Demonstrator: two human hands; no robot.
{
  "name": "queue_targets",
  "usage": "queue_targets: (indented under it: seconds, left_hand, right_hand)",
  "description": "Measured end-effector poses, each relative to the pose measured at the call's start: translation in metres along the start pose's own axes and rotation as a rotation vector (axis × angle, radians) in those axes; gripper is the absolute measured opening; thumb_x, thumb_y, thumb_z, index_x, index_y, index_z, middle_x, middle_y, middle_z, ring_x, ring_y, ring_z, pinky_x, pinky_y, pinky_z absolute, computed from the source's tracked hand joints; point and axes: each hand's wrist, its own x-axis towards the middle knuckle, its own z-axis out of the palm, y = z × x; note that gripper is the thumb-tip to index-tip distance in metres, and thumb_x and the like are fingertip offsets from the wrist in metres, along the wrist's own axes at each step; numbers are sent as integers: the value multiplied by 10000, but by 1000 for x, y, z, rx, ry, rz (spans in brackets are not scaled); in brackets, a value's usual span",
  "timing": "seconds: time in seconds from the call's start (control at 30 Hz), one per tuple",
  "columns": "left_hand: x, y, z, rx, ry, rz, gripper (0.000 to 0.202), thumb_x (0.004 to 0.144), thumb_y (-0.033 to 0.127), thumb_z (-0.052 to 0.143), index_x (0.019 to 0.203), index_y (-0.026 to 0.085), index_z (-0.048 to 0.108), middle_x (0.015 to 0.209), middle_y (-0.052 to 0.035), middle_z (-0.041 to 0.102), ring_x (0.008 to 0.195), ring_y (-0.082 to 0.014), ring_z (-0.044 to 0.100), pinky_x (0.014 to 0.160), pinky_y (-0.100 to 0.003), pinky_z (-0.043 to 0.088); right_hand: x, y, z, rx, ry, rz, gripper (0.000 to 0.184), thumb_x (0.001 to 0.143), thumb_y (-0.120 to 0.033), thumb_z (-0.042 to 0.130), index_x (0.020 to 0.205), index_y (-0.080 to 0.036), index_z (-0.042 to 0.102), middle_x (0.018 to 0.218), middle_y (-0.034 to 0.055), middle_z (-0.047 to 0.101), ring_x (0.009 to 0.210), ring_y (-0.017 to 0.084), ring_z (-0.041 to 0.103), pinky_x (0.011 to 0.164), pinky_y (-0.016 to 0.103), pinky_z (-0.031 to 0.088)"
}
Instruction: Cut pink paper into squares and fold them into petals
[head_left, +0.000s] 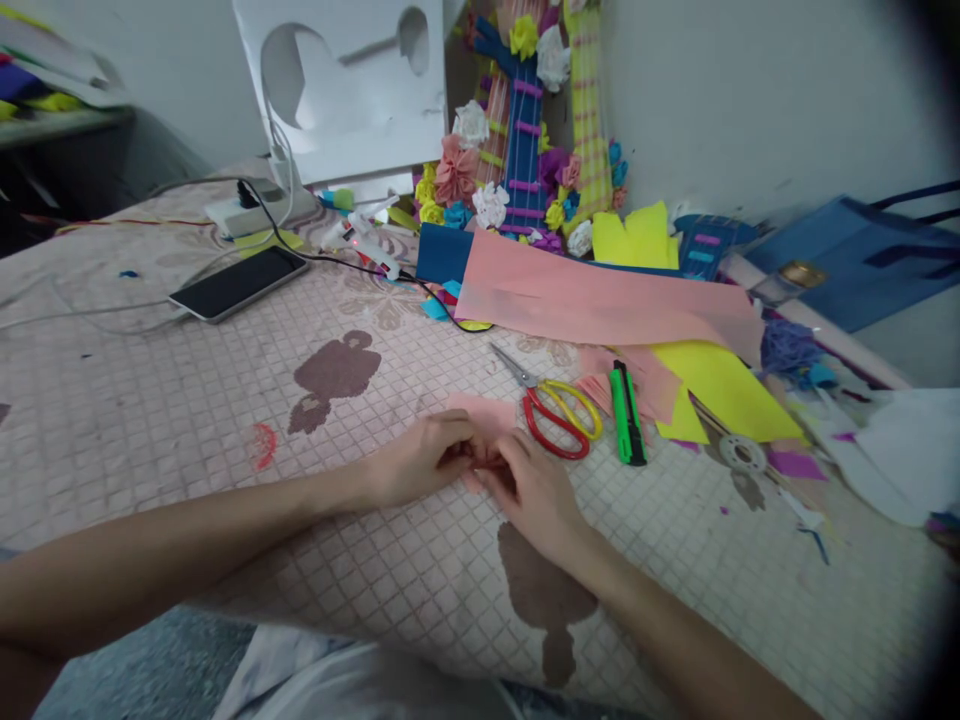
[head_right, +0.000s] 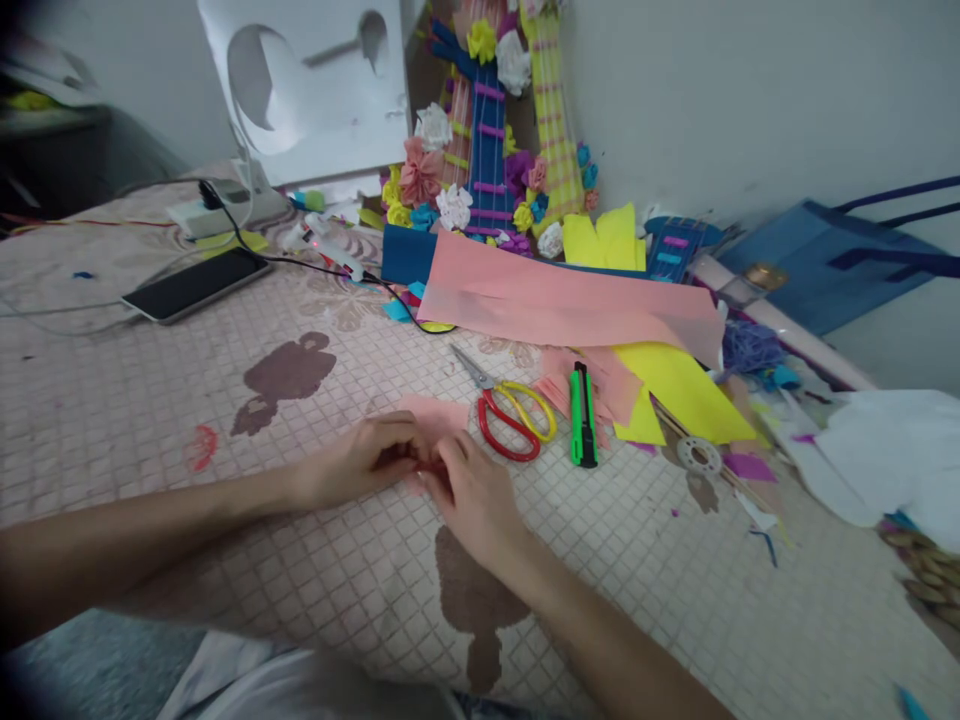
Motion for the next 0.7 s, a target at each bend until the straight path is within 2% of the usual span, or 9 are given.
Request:
queue_targets:
  seconds: [0.07, 0.17, 0.3, 0.43, 0.57, 0.7]
  left_hand:
    - [-1, -4, -5, 36, 17, -26, 170, 736, 36, 506, 828, 149, 594, 830, -26, 613, 786, -129, 575, 697, -243, 467]
    - [-3, -15, -18, 161, 95, -121, 231, 690, 44, 535, 885, 150, 596, 862, -27, 599, 725, -116, 555, 643, -228, 453]
    - [-1, -26, -33, 245, 185, -221, 170, 738, 129, 527, 890, 148, 602, 857, -35, 599, 667, -103, 544, 612, -226, 452]
    - [7, -26, -33, 316, 237, -257, 198, 784, 197, 515, 963, 156, 587, 932, -52, 608, 675, -107, 569, 625, -244, 469]
    - [19, -21, -31, 397, 201, -325, 227, 766, 257, 589, 974, 167, 600, 1019, -75, 602, 764, -164, 602, 637, -277, 461]
    - [26, -22, -34, 363, 130, -354, 110, 730, 263, 616, 777, 164, 616, 828, -37, 619, 689, -148, 571, 587, -249, 409]
  right_hand:
    - [1, -2, 5, -75, -16, 43, 107, 863, -276, 551, 856, -210, 467, 873, 38, 558, 768, 195, 566, 594, 302, 444]
    - [1, -2, 6, -51, -24, 50, 134, 866, -290, 560, 898, -208, 459, 897, 40, 558, 788, 191, 578, 616, 301, 462]
    - [0, -1, 5, 28, -13, 33, 122, 863, -258, 566, 903, -215, 460, 900, 25, 564, 818, 177, 590, 654, 294, 477]
    - [1, 1, 5, 79, -7, 17, 101, 849, -212, 570, 886, -217, 475, 902, 19, 575, 809, 167, 597, 667, 294, 479]
    - [2, 1, 3, 167, 7, 2, 79, 845, -167, 556, 865, -219, 499, 864, 6, 582, 778, 147, 592, 683, 282, 474]
    - [1, 1, -3, 282, 81, -14, 40, 884, -192, 508, 853, -216, 520, 796, 2, 555, 702, 128, 543, 614, 249, 442]
